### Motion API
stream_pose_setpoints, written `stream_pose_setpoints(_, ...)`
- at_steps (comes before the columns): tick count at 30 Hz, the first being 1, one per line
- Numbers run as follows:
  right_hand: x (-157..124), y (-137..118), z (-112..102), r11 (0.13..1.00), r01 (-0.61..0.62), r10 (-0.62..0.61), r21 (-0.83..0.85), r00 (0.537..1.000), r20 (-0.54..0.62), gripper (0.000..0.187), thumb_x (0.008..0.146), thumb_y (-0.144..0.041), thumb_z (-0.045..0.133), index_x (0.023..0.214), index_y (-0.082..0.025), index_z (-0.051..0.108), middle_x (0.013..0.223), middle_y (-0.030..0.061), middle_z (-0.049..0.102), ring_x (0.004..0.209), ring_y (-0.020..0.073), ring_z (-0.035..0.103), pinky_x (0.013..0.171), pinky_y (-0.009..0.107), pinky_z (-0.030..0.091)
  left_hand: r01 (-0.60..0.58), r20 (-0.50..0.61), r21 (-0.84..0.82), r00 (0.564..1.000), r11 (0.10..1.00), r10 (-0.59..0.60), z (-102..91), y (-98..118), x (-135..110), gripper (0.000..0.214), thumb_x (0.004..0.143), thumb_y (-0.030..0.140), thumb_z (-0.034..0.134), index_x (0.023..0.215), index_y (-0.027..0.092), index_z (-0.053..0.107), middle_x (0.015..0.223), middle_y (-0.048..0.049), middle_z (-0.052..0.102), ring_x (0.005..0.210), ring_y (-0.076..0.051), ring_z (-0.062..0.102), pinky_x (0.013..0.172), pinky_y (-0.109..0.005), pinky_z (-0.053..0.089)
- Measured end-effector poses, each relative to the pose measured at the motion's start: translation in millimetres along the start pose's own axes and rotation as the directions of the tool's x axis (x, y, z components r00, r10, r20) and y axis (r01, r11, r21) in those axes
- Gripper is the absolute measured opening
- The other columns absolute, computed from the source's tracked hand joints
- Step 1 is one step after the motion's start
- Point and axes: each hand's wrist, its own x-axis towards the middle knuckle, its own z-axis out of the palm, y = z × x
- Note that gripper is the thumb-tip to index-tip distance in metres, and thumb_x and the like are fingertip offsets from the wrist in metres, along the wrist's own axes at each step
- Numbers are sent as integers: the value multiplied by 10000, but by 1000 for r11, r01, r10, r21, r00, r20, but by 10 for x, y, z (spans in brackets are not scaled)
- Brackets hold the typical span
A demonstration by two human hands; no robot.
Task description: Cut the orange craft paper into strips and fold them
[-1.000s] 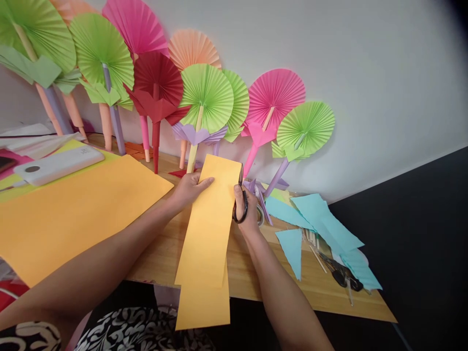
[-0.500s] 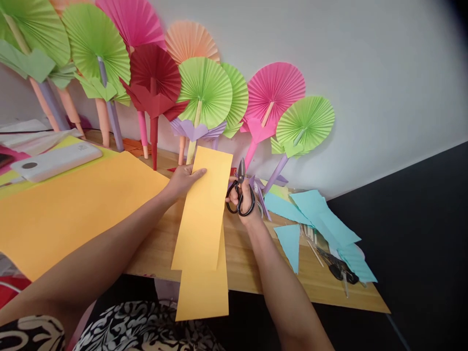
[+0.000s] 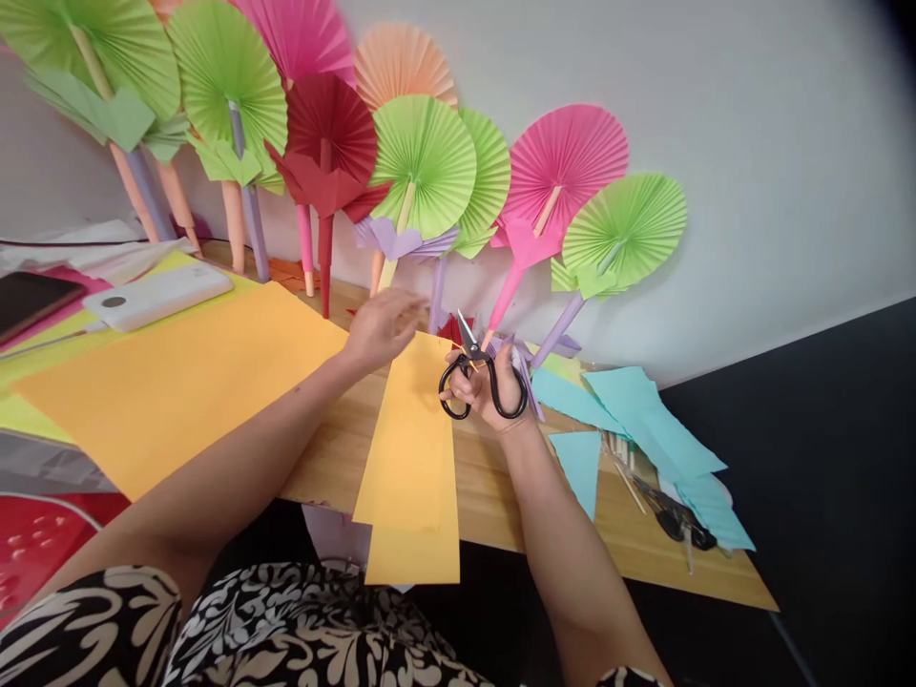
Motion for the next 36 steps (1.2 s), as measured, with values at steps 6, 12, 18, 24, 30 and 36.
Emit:
stream_pose_setpoints(6, -29, -7, 28, 996, 33, -29, -89, 999, 44, 914, 742, -963, 361, 924, -149, 736, 530, -53, 471, 492, 129, 406, 678, 371, 589, -75, 282, -198, 951, 977, 130, 149, 175, -52, 311, 857, 259, 594, 1130, 181, 721, 1195, -116, 732, 1146, -273, 636, 1043, -412, 440)
stream_pose_setpoints(12, 3, 41, 15, 998, 33, -43, 53, 979, 201, 797, 862, -868, 347, 927, -164, 714, 582, -54, 510, 522, 104, 404, 740, 360, 563, 299, 293, -400, 937, 866, -189, 172, 71, -6, 401, 868, 511, 607, 686, 160, 675, 633, -18, 653, 601, -132, 577, 602, -244, 446)
stream_pose_setpoints(18, 65, 42, -63, 981, 72, -88, 177, 993, 81, 706, 856, -798, 505, 1199, -203, 666, 621, -60, 510, 502, 122, 378, 671, 349, 574, 438, 113, -620, 871, 651, -479, -247, 361, 410, 229, 923, 352, 655, 832, 143, 679, 546, 42, 588, 449, -70, 475, 477, -204, 376)
stream_pose_setpoints(24, 122, 52, -83, 968, 43, -21, 246, 995, -94, 608, 978, -703, 349, 1186, -221, 655, 613, -47, 518, 517, 146, 420, 624, 320, 544, 231, -130, -544, 926, 807, -353, -662, 946, -8, 162, 985, 293, 615, 977, 172, 722, 558, 72, 611, 487, -59, 527, 522, -204, 416)
stream_pose_setpoints(30, 117, 68, -60, 969, -7, 36, 248, 993, -110, 608, 981, -700, 347, 1190, -208, 636, 634, -45, 549, 519, 139, 427, 547, 275, 482, 340, -83, -425, 908, 839, -410, -660, 862, -1056, 211, 948, 378, 663, 931, 191, 761, 634, 16, 698, 572, -100, 631, 629, -257, 533)
stream_pose_setpoints(36, 87, 87, -84, 964, -44, 44, 260, 999, 8, 651, 945, -740, 360, 1168, -204, 655, 607, -52, 562, 470, 120, 419, 488, 246, 439, 301, -244, -595, 815, 745, -525, -875, 722, -1252, 209, 965, 336, 635, 1047, 162, 716, 609, 6, 686, 530, -112, 626, 546, -243, 490)
